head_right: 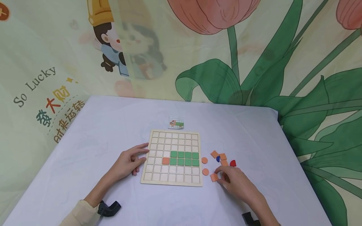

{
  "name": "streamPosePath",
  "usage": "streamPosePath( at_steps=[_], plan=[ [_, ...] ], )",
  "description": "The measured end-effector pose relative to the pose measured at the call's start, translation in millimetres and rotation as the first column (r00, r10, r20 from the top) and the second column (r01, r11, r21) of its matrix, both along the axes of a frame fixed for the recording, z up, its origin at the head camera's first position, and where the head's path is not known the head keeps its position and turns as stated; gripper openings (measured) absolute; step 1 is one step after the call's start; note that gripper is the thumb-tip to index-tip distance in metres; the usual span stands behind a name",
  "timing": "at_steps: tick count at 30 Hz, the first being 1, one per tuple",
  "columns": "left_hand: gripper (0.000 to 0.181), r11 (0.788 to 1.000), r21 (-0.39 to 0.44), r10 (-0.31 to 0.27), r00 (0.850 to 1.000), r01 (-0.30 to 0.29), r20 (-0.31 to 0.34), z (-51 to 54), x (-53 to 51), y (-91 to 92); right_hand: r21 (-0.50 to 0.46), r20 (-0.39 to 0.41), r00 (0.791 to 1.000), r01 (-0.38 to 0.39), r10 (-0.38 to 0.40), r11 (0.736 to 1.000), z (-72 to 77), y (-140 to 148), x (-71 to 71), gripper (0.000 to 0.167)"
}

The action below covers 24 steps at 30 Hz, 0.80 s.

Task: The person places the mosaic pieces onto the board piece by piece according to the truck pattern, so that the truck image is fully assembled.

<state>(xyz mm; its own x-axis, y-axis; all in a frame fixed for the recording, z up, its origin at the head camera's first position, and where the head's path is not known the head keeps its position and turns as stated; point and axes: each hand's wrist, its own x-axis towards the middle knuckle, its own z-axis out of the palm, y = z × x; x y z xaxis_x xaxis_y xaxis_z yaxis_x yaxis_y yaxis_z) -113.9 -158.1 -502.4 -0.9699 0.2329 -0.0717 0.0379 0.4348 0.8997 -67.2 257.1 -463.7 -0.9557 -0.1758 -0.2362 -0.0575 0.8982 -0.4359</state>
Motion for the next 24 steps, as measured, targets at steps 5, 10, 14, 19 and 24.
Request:
streamPosePath(
  at_steps=[5, 10, 14, 19, 24],
  plan=[
    [0.040, 1.000, 0.000, 0.000, 1.000, 0.000, -0.001, -0.1, 0.5, -0.4, 0.008, -0.012, 1.000, 0.002, -0.002, 1.000, 0.4, 1.0, -1.7, 0.029],
    [0.040, 1.000, 0.011, -0.008, 1.000, 0.008, -0.005, 0.1, 1.0, -0.7, 0.009, -0.027, 1.000, 0.009, -0.009, 1.000, 1.8, 0.3, -3.2, 0.030],
    [0.040, 1.000, 0.019, -0.010, 1.000, 0.010, -0.005, -0.1, 0.4, -0.3, -0.011, -0.026, 1.000, 0.015, -0.015, 1.000, 3.7, -1.1, -3.5, 0.032],
    [0.040, 1.000, 0.014, -0.010, 1.000, 0.010, -0.006, 0.2, 0.0, 0.0, -0.020, -0.044, 0.999, -0.002, 0.001, 1.000, 7.0, -4.2, -5.0, 0.029],
    [0.040, 1.000, 0.010, -0.010, 1.000, 0.010, -0.008, -1.0, -0.2, -1.0, -0.040, -0.063, 0.998, -0.027, 0.024, 0.999, 9.0, -7.5, -6.7, 0.029]
  ],
)
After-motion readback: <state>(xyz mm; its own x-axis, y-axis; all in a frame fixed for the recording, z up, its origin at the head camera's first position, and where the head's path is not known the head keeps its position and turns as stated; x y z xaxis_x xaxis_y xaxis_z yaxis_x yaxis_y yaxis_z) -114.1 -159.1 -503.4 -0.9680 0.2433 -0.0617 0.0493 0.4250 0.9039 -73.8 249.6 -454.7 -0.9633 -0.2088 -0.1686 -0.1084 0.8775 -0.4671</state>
